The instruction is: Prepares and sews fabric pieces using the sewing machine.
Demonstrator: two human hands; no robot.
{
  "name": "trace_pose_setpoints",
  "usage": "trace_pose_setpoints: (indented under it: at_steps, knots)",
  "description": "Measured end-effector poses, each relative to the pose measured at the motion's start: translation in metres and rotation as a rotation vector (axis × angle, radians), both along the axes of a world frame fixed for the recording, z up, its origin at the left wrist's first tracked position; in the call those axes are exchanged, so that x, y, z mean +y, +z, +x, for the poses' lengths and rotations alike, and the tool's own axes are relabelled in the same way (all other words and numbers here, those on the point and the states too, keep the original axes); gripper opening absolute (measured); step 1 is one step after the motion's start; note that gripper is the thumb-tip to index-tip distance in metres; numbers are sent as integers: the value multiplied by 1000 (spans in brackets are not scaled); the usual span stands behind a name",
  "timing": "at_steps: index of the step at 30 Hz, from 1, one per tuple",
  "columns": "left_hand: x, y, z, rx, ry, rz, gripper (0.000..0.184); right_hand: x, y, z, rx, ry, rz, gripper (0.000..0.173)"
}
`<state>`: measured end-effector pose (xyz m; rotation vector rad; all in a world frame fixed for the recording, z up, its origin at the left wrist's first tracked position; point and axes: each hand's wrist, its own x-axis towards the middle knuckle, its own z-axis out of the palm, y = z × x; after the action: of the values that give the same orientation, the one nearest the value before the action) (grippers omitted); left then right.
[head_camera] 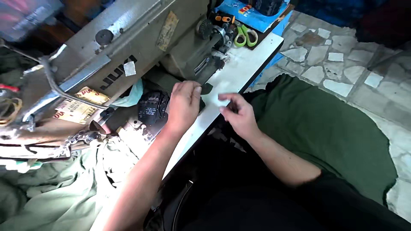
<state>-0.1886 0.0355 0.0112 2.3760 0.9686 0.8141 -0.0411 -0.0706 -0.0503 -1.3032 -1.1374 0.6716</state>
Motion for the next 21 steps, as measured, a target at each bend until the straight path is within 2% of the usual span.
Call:
trace_pose_setpoints:
  at_steps: [2,3,4,6,7,10,13,15,17,21]
  knots:
    - [0,7,2,-41,65,-116,27,27,15,1,105,23,1,49]
    - [1,9,3,-54,85,-144,27,38,24,0,170,55,3,51]
    - [1,9,3,-70,97,-155,27,46,31,-3,236,72,18,43]
    - [3,9,1,-120,75,-149,24,59,42,-8,306,65,76,13]
    - [4,10,-1,-147,42,-139,23,63,47,-9,308,62,109,7]
    - [-1,24,-2,-276,-14,-98,31,62,71,-5,282,72,200,5]
    - [-22,53,-3,-493,-117,-39,12,38,101,-3,233,163,385,9]
    - [-49,75,-14,-583,-218,-131,12,13,118,-5,174,273,507,11]
    - [-74,79,-32,-672,-275,-286,14,-7,125,-13,139,393,535,8]
    - [-112,48,-76,-845,-235,-590,15,-24,109,-45,155,580,420,7]
